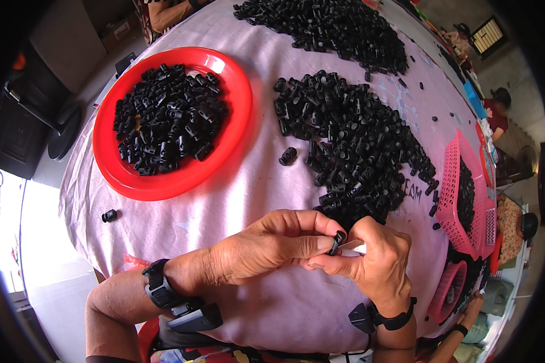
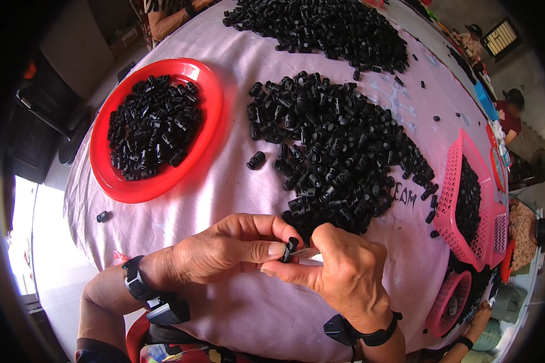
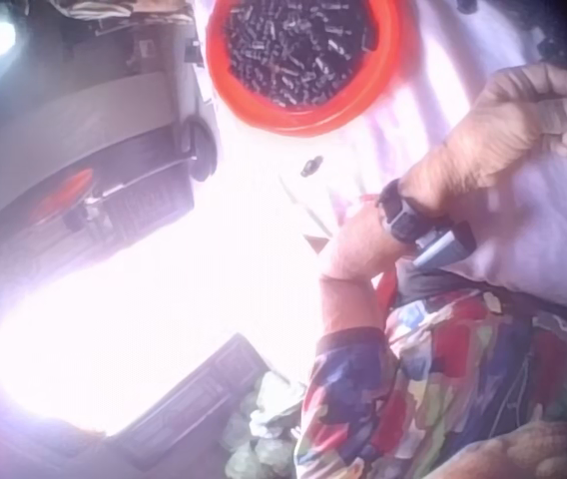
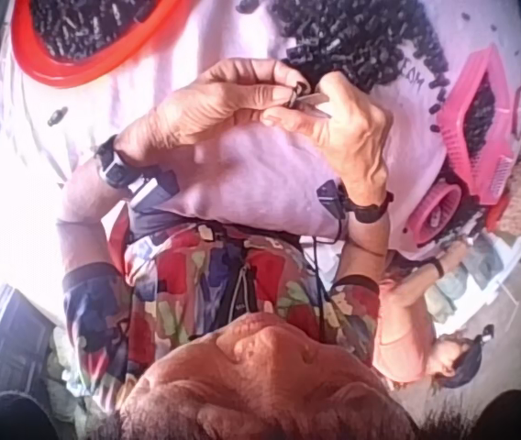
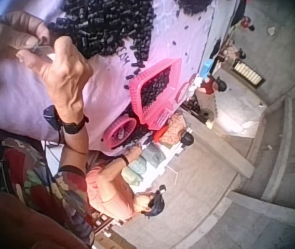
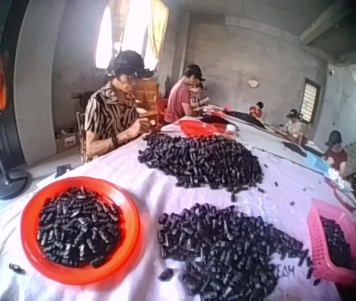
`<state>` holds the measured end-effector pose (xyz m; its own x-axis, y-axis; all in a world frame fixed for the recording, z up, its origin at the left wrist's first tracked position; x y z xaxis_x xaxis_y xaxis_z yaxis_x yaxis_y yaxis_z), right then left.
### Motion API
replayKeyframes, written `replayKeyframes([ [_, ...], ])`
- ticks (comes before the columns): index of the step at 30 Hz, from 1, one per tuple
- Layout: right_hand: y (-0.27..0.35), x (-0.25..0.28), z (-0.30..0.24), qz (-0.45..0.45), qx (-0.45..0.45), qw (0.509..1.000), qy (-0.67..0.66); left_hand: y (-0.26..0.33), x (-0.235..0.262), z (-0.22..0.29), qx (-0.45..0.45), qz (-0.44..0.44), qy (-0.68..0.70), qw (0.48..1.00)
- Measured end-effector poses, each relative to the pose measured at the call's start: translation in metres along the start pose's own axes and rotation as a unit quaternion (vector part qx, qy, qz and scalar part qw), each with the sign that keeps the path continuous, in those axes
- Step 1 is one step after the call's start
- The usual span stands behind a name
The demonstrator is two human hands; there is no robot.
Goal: Assembling small black plastic components by hand at a shared table.
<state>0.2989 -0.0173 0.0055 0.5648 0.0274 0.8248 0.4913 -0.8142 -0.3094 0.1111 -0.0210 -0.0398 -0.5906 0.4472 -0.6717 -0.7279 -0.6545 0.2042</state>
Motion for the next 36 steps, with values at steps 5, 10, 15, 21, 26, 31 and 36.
replayKeyframes([
  [5,0.0005,-0.0004,-0.0001,-0.003,-0.003,1.000,0.015,0.0005,-0.0013,0.0017,-0.008,0.005,-0.005,1.000],
  [10,-0.0005,-0.0007,-0.0016,-0.007,0.000,1.000,0.015,-0.0002,-0.0005,-0.0008,-0.017,-0.001,-0.002,1.000],
  [15,-0.0004,-0.0010,-0.0012,-0.012,0.003,1.000,0.019,0.0002,0.0000,-0.0002,-0.006,0.003,-0.004,1.000],
  [21,-0.0006,-0.0010,-0.0008,-0.014,0.002,1.000,0.020,0.0006,-0.0011,0.0018,0.004,0.008,-0.012,1.000],
  [26,-0.0008,-0.0011,-0.0013,-0.019,0.007,0.999,0.026,-0.0021,0.0021,-0.0032,-0.012,-0.006,-0.013,1.000],
  [31,-0.0006,-0.0020,-0.0004,-0.027,0.008,0.999,0.026,-0.0020,0.0013,-0.0030,-0.007,-0.004,-0.015,1.000],
  [36,-0.0019,-0.0033,-0.0002,0.001,0.036,0.999,0.003,0.0003,0.0011,0.0002,0.009,-0.009,-0.017,1.000],
])
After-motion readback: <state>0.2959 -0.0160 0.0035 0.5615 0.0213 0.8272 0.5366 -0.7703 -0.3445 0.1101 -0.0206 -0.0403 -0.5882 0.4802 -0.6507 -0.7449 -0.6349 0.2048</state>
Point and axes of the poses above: each hand's wrist, its own y-axis away from the middle knuckle, its own x-axis out of the back of the hand, z = x × y, the point moved 1 cm from there along -y, towards the middle knuckle, and after that the axes turned 9 degrees about -y, right-handed, at the moved point
